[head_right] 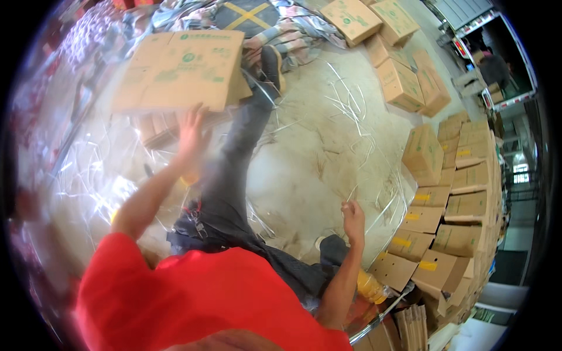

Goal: The person sits on the floor and repeatedly folds flat cardboard sheets into small boxes. They use a handheld tape dispenser to seal the box seams and place the finished boxes into a pile nearby.

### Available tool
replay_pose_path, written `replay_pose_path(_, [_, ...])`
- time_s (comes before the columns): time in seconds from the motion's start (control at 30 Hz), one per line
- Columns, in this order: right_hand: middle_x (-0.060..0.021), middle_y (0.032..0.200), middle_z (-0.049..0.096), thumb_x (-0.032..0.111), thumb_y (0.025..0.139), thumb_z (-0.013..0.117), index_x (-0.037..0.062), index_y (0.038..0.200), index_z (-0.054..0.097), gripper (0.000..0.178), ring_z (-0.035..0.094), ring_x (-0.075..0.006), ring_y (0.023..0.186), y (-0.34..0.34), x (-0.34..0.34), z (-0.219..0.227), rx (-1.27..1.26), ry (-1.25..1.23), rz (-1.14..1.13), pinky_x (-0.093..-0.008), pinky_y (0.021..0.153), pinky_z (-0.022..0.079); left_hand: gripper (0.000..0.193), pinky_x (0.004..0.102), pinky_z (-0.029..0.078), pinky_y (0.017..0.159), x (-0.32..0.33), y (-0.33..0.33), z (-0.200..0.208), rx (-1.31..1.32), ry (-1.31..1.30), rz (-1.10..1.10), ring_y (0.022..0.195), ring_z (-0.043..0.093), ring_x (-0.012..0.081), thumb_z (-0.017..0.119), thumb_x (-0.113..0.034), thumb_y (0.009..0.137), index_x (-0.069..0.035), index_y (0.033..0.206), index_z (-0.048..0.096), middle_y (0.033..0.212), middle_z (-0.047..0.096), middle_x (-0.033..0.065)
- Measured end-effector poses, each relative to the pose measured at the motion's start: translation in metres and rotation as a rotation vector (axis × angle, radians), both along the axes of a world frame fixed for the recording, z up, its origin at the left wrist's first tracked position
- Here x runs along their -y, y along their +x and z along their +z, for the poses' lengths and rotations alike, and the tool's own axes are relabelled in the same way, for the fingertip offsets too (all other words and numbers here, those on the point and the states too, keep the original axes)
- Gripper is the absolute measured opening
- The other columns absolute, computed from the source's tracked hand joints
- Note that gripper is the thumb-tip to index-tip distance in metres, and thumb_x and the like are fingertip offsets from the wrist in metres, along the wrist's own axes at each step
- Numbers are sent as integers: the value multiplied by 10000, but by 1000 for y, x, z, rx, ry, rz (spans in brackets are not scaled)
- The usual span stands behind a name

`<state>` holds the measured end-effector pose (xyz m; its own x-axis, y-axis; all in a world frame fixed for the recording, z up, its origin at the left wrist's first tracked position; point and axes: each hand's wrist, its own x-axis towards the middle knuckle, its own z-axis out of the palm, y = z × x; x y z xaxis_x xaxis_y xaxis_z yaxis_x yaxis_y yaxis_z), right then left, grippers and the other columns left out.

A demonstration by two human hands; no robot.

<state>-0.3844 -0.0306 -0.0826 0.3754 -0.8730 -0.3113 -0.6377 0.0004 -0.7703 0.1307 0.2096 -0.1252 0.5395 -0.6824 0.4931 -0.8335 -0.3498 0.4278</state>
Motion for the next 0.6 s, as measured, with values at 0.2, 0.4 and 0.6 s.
replay_pose_path(0.2, [-167,1149,736,210,1022,599,-61,1328,599,408,689,-238,1036,-11,-9,13,-89,-50,90,-354,935,522,985,549,292,1240,23,76,-12,243,360,3,1521,305,387,853,-220,771,-157,1612,345,1649,321,160])
replay_pose_path(0.4, [-173,1228,718,173,1033,601,-110,1429,506,496,685,-207,1080,-26,-1,-12,-187,-14,115,-326,961,523,811,492,385,1186,36,143,-39,310,528,-146,1451,418,372,793,-201,828,-157,1556,436,1567,445,150])
replay_pose_path(0.6, [-182,1191,731,167,1010,622,-91,1387,549,462,703,-233,1042,-28,4,-50,-222,-99,247,-333,916,541,515,415,488,1069,27,131,6,610,582,-194,1324,552,329,609,-150,924,-21,1417,536,1399,577,155])
